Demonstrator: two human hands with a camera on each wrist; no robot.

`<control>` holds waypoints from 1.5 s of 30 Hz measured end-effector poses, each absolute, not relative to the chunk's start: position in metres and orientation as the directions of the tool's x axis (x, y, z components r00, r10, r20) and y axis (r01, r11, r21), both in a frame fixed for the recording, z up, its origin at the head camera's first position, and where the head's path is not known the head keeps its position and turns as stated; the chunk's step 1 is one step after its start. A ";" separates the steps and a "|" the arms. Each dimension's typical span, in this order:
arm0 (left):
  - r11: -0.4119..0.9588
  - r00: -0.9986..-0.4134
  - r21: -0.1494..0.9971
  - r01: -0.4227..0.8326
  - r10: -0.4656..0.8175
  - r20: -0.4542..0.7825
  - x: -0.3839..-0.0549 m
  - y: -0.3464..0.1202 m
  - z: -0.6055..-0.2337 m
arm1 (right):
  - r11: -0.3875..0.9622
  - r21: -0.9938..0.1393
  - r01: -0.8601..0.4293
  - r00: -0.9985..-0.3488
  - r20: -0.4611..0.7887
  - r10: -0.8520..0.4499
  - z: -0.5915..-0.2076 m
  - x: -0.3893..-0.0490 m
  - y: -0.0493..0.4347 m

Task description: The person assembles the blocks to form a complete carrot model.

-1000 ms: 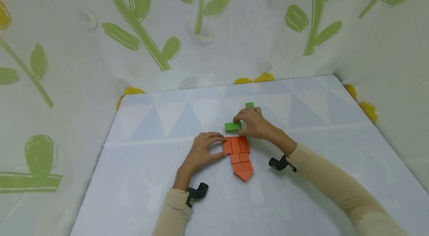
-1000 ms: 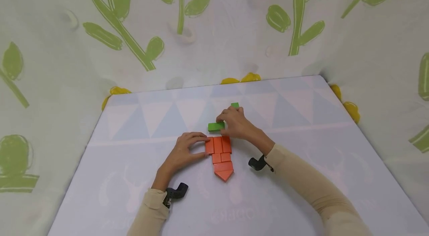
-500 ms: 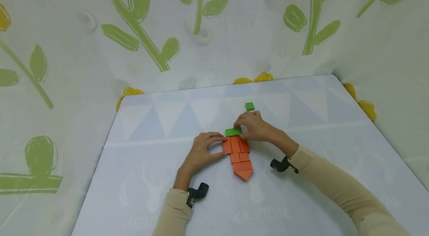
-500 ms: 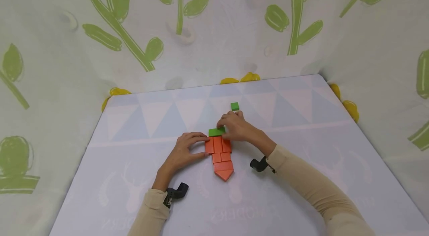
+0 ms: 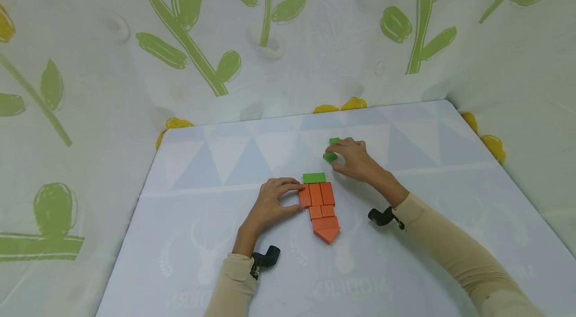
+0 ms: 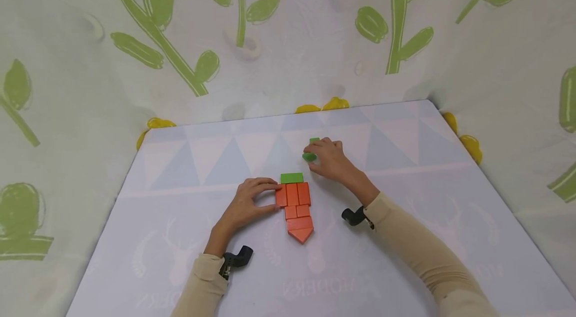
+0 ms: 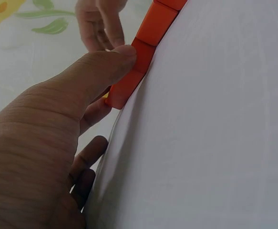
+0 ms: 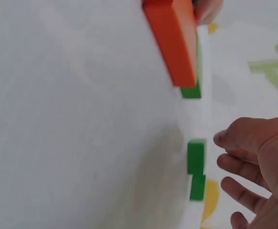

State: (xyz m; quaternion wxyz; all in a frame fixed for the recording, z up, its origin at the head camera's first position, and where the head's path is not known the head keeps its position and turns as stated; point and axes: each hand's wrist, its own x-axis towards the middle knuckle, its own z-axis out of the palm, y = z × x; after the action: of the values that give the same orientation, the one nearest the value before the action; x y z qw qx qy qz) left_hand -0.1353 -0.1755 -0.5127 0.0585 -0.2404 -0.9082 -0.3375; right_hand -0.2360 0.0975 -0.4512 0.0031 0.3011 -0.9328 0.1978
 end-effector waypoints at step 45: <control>0.658 -0.880 0.589 0.470 0.402 0.253 -0.137 -0.177 -0.514 | 0.515 -0.366 -0.775 -0.562 0.027 -0.827 -0.444 -0.251 0.037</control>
State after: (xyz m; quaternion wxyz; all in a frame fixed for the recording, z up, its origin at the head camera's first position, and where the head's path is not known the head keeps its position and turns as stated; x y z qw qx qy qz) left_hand -0.1373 -0.1770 -0.5141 0.0501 -0.2400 -0.9091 -0.3369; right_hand -0.2505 0.0374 -0.4443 -0.0755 0.4618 -0.8671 0.1709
